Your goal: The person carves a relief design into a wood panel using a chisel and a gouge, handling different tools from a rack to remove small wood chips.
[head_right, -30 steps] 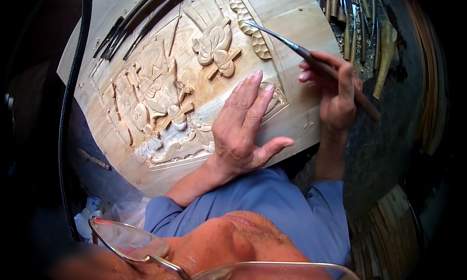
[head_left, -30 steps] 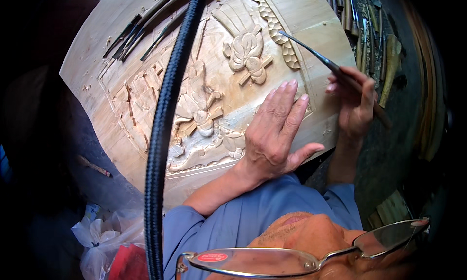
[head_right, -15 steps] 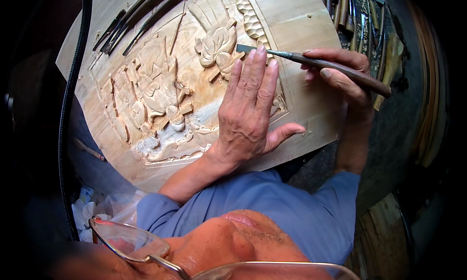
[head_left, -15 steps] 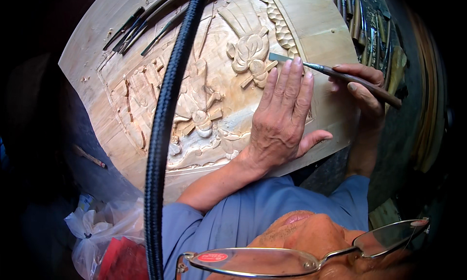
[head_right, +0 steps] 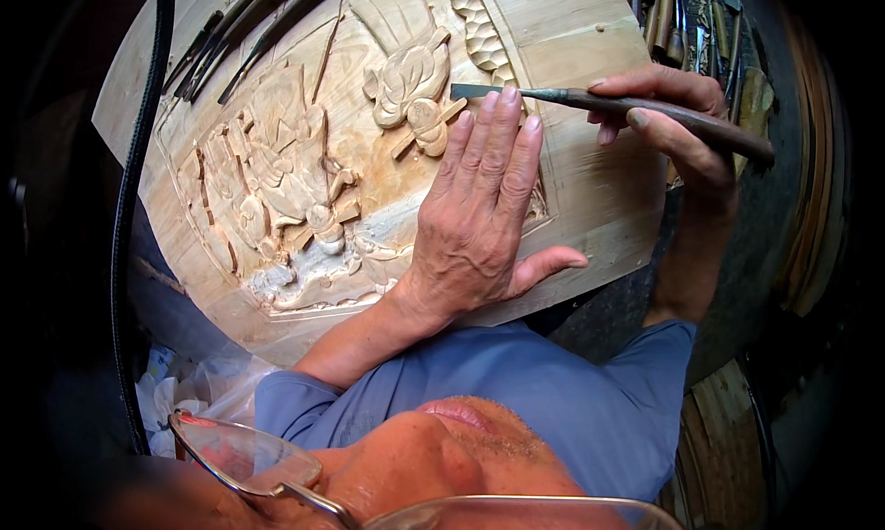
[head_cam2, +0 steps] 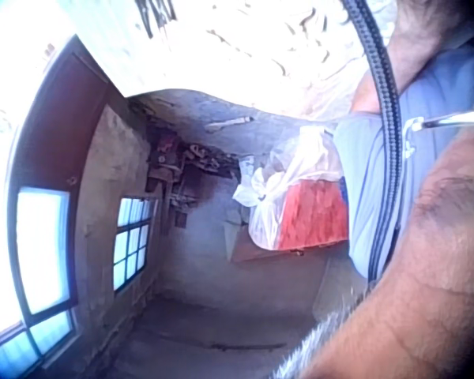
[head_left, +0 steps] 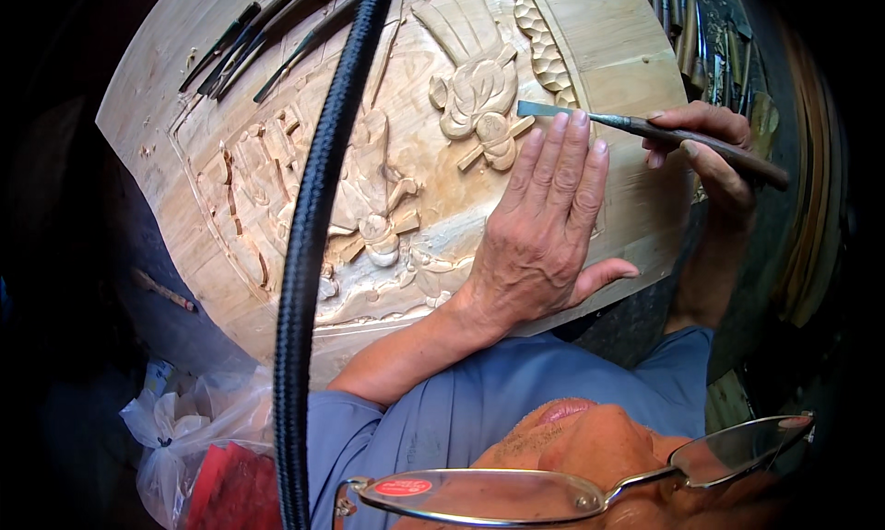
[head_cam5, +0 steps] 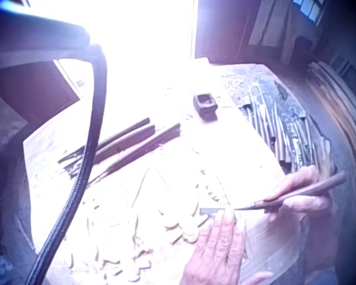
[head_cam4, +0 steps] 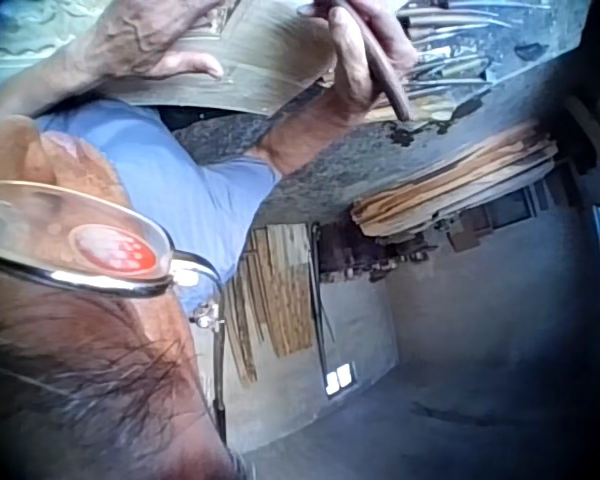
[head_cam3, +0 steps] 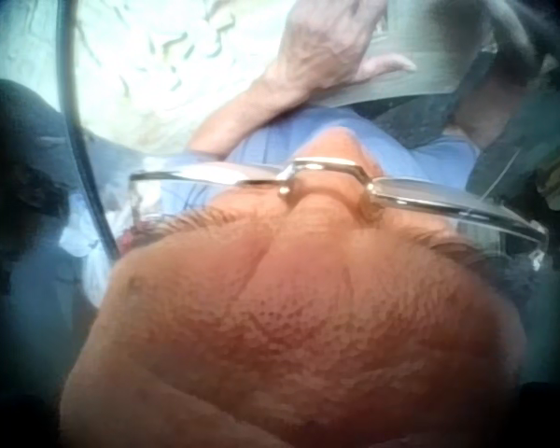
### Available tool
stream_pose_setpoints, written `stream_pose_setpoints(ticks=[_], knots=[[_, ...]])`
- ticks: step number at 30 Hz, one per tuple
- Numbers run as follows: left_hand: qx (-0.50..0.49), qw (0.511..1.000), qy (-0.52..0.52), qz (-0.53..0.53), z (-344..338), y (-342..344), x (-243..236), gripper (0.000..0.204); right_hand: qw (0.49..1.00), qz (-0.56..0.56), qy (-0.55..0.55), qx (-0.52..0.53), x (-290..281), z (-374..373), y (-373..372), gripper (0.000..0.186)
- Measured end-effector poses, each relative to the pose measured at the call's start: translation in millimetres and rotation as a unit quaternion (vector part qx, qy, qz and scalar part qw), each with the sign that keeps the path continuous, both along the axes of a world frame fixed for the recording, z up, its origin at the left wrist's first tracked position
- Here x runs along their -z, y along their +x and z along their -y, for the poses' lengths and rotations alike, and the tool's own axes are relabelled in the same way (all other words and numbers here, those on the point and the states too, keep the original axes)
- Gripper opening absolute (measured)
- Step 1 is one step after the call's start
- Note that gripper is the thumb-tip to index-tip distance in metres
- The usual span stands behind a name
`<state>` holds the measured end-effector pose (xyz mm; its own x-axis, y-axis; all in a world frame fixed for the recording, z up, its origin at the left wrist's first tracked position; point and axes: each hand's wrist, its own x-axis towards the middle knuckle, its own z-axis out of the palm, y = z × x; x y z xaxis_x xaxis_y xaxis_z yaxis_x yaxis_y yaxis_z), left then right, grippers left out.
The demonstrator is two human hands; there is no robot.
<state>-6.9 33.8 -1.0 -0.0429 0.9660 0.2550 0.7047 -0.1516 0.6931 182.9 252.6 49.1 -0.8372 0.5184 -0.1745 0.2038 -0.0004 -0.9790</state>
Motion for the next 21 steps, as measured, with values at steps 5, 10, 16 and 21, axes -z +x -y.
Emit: stream_pose_setpoints(ticks=[5, 10, 16, 21], knots=[[0.0, 1.0, -0.002, -0.004, -0.7, 0.5, 0.1, 0.121, 1.0, 0.008, 0.005, 0.013, 4.5, 8.4, -0.2, 0.042], [-0.005, 1.0, -0.002, -0.009, -0.1, -0.1, -0.6, 0.121, 0.999, -0.016, -0.014, 0.026, 6.9, 12.6, -2.8, 0.04], [-0.031, 0.994, 0.098, 0.033, -1.2, 0.1, -4.0, 0.1, 0.99, -0.048, 0.076, 0.106, -3.6, 40.9, -14.9, 0.038], [-0.005, 0.983, 0.158, 0.092, 3.5, 3.6, -10.1, 0.067, 0.934, -0.098, 0.175, 0.294, 4.1, 36.1, 12.1, 0.085]])
